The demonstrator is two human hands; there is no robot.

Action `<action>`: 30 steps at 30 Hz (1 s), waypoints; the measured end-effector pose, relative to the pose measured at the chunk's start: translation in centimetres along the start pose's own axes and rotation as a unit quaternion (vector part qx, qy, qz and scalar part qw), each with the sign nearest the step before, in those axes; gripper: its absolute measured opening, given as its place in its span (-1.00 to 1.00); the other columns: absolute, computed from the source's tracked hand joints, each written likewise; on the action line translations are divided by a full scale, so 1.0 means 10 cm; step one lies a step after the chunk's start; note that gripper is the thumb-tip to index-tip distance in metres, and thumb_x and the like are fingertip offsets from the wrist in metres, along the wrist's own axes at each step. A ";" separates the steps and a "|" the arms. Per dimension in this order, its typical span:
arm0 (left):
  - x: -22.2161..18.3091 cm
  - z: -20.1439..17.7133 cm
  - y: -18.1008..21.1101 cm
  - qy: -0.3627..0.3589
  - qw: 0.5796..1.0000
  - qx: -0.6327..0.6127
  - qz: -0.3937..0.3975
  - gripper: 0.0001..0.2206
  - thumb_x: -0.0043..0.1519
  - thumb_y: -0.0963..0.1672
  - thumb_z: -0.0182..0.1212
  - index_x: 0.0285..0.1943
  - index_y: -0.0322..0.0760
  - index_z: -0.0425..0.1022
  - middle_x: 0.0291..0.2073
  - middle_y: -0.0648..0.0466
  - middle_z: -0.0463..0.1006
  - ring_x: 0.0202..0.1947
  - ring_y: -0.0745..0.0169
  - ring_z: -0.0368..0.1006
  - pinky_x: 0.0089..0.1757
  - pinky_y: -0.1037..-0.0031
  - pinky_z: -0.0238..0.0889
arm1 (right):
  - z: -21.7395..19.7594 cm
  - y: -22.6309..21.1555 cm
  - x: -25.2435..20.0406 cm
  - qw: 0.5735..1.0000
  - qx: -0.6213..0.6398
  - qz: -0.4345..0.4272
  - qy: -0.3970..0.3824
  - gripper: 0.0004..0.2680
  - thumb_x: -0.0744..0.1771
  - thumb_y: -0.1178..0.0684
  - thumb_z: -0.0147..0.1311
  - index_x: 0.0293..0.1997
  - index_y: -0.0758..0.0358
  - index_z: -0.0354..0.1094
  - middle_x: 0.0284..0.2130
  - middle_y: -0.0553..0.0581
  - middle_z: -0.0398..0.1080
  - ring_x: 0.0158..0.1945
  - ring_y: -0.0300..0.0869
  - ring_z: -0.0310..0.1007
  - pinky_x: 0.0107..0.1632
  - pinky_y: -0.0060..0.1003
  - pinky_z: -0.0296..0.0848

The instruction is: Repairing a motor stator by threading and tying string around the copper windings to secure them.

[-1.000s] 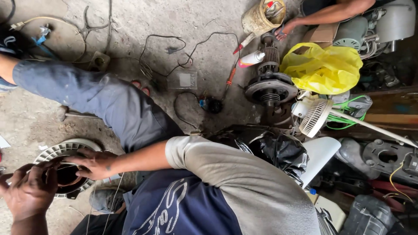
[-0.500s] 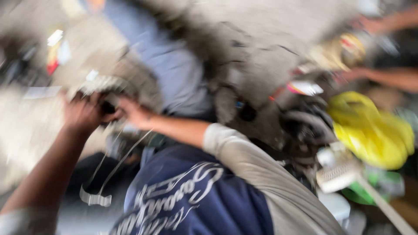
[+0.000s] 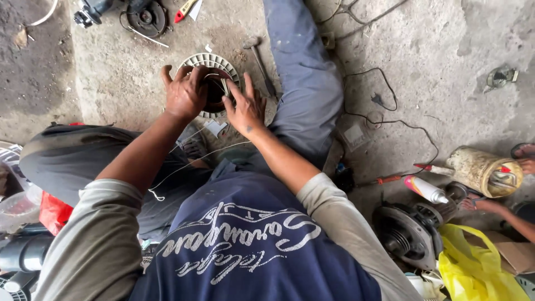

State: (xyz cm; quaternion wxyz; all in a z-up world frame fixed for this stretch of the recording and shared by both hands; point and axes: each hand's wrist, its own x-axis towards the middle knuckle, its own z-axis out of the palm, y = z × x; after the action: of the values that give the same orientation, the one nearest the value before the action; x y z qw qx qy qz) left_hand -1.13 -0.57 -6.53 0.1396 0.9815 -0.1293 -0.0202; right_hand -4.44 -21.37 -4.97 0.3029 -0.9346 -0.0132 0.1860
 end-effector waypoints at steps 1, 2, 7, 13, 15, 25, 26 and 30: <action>0.02 0.02 -0.02 0.028 1.000 0.001 0.008 -0.62 0.24 -0.06 0.23 0.24 0.01 0.34 -0.27 0.17 0.67 0.21 0.20 0.42 0.22 -0.08 -0.27 | -0.05 -0.05 0.00 1.000 -0.015 -0.014 0.024 -0.63 0.43 -0.23 -0.06 0.46 -0.29 0.13 0.51 0.18 -0.13 0.40 0.30 0.18 0.23 0.47 0.22; 0.04 0.04 -0.04 0.055 0.998 0.003 0.017 -0.67 0.27 -0.03 0.28 0.21 0.06 0.39 -0.31 0.20 0.66 0.21 0.23 0.44 0.25 -0.09 -0.29 | -0.11 -0.11 -0.01 0.998 -0.030 -0.029 0.047 -0.64 0.43 -0.22 -0.05 0.44 -0.23 0.18 0.51 0.16 -0.14 0.41 0.27 0.15 0.24 0.45 0.21; 0.03 0.13 -0.11 0.097 0.995 -0.017 0.030 -0.76 0.27 -0.04 0.30 0.13 0.18 0.57 -0.24 0.26 0.69 0.16 0.32 0.49 0.29 -0.19 -0.36 | -0.09 -0.23 0.15 0.982 -0.055 -0.149 0.101 -0.59 0.42 -0.06 0.05 0.50 -0.28 0.10 0.47 0.23 -0.06 0.44 0.26 0.12 0.21 0.34 0.34; -0.02 0.20 -0.15 0.123 0.991 0.009 0.054 -0.79 0.23 -0.05 0.25 0.02 0.25 0.65 -0.17 0.36 0.70 0.12 0.36 0.51 0.28 -0.26 -0.31 | 0.09 -0.02 0.24 0.971 0.060 -0.189 0.131 -0.63 0.38 0.05 0.12 0.39 -0.14 0.28 0.37 0.31 0.12 0.38 0.28 0.22 0.24 0.26 0.38; 0.01 0.24 -0.16 0.132 0.989 0.015 0.057 -0.79 0.22 -0.05 0.27 0.00 0.26 0.66 -0.17 0.37 0.70 0.09 0.37 0.53 0.28 -0.26 -0.28 | 0.07 0.06 0.22 0.963 0.128 -0.191 0.143 -0.60 0.38 0.09 0.12 0.42 -0.15 0.26 0.34 0.36 0.16 0.39 0.30 0.22 0.31 0.21 0.35; 0.02 -0.21 0.11 0.092 0.991 0.059 0.081 -0.82 0.50 -0.04 0.15 -0.10 -0.06 0.61 -0.20 0.18 0.72 -0.04 0.24 0.66 0.42 -0.25 -0.41 | -0.02 -0.14 0.00 0.965 0.058 -0.165 0.195 -0.69 0.32 0.10 0.21 0.20 0.25 0.38 0.33 0.32 0.21 0.27 0.18 0.38 0.25 -0.07 0.43; 0.03 -0.21 0.10 0.107 0.990 0.052 0.075 -0.80 0.51 -0.04 0.12 0.02 -0.07 0.67 -0.14 0.19 0.73 -0.08 0.26 0.65 0.44 -0.17 -0.43 | -0.03 -0.16 0.02 0.964 0.066 -0.166 0.196 -0.69 0.32 0.12 0.19 0.22 0.23 0.37 0.31 0.30 0.25 0.22 0.19 0.44 0.20 -0.08 0.47; -0.01 -0.13 0.07 0.052 0.992 0.082 0.075 -0.67 0.43 0.07 0.20 0.36 0.23 0.61 -0.16 0.25 0.66 -0.03 0.30 0.59 0.41 -0.26 -0.61 | -0.04 -0.16 0.05 0.966 0.108 -0.151 0.182 -0.71 0.31 0.19 0.17 0.16 0.21 0.35 0.18 0.26 0.38 0.11 0.17 0.53 0.09 -0.08 0.54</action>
State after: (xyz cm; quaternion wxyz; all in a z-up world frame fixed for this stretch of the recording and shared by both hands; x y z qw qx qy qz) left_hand -1.32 -0.80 -5.13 0.0660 0.9769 -0.1964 0.0523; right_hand -3.67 -20.25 -3.92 0.4240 -0.9016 -0.0783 -0.0344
